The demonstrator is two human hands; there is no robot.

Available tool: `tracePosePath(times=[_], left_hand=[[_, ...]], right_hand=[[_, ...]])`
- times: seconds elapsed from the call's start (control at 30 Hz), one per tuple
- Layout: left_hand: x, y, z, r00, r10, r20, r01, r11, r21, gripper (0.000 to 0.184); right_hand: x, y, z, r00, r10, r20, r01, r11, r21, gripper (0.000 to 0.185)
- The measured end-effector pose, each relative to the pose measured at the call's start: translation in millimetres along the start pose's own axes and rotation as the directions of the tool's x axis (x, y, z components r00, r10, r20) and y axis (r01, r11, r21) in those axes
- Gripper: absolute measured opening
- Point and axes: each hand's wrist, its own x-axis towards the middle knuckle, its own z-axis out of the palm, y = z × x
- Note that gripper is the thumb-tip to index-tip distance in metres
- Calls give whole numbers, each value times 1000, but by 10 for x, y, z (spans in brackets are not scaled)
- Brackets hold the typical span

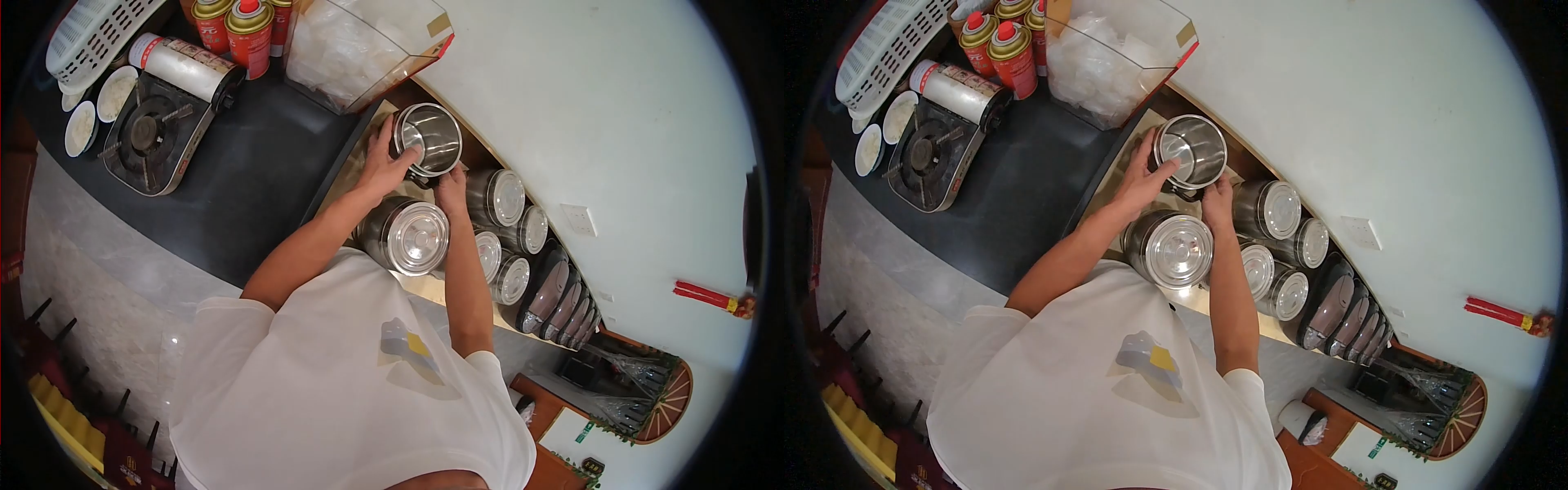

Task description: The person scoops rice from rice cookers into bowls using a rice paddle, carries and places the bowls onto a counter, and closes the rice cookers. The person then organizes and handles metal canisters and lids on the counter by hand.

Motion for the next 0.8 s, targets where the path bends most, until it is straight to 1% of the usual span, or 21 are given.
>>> tracePosePath(times=[0.03,0.07,0.1,0.13,0.17,0.2,0.23,0.27,0.3,0.33,0.37,0.4,0.43,0.47,0.5,0.53,0.6,0.63,0.7,0.73,0.8], left_hand=[[8,-19,19,1000,1,3,-1,1000,2,92],[10,-42,43,999,13,-52,-14,1000,-7,91],[9,-63,58,994,24,-109,-26,1000,-16,90],[0,-29,50,994,22,-109,-24,1000,-14,90],[-5,4,27,996,-12,-93,4,996,-94,91],[-12,38,-3,996,-46,-78,32,985,-172,92],[-17,44,-22,996,-46,-82,32,985,-168,92],[-27,47,-24,987,-130,-97,114,981,-155,92],[-40,50,-12,971,-213,-110,196,970,-145,93],[-74,93,5,970,-217,-107,201,969,-146,93],[-105,139,18,949,-291,-119,272,949,-157,94],[-118,172,29,923,-362,-130,339,926,-166,95],[-112,156,40,924,-361,-123,340,926,-161,95],[-102,127,43,939,-321,-124,289,931,-221,92],[-92,91,37,951,-281,-129,236,930,-280,89],[-79,53,22,952,-280,-127,238,932,-274,89],[-67,10,-5,966,-237,-99,195,928,-316,81],[-67,6,-7,967,-238,-95,198,929,-312,81],[-68,-2,0,968,-218,-124,157,913,-377,74],[-41,-65,3,968,-218,-121,159,912,-378,74],[3,-140,5,937,-270,-223,181,919,-351,73]], right_hand=[[-32,-70,51,998,56,-1,-56,998,-5,35],[-72,-155,80,998,55,-5,-55,998,-2,35],[-132,-282,137,995,102,-12,-103,988,-111,36],[-185,-368,184,988,150,-21,-151,964,-219,37],[-227,-407,178,988,153,-20,-153,964,-215,37],[-260,-445,147,982,187,-28,-189,975,-118,42],[-302,-507,175,975,222,-31,-223,975,-20,49],[-344,-574,205,974,224,-30,-225,974,-18,49],[-406,-719,267,963,262,-59,-258,964,57,56],[-457,-848,301,949,301,-90,-288,948,132,64],[-483,-912,350,954,290,-80,-282,954,97,66],[-512,-940,419,954,288,-87,-279,955,99,66],[-538,-948,505,969,229,-89,-238,966,-98,63],[-547,-937,566,982,173,-79,-189,939,-289,61],[-507,-915,597,983,171,-62,-182,928,-324,55],[-449,-884,594,983,171,-65,-183,930,-318,55],[-336,-777,561,987,158,-14,-153,925,-348,42],[-297,-719,552,987,157,-19,-154,926,-344,42],[-264,-633,583,1000,-5,-10,0,865,-502,43],[-268,-628,602,1000,-6,-13,-1,864,-503,43],[-272,-637,639,998,-51,42,64,888,-455,46]])
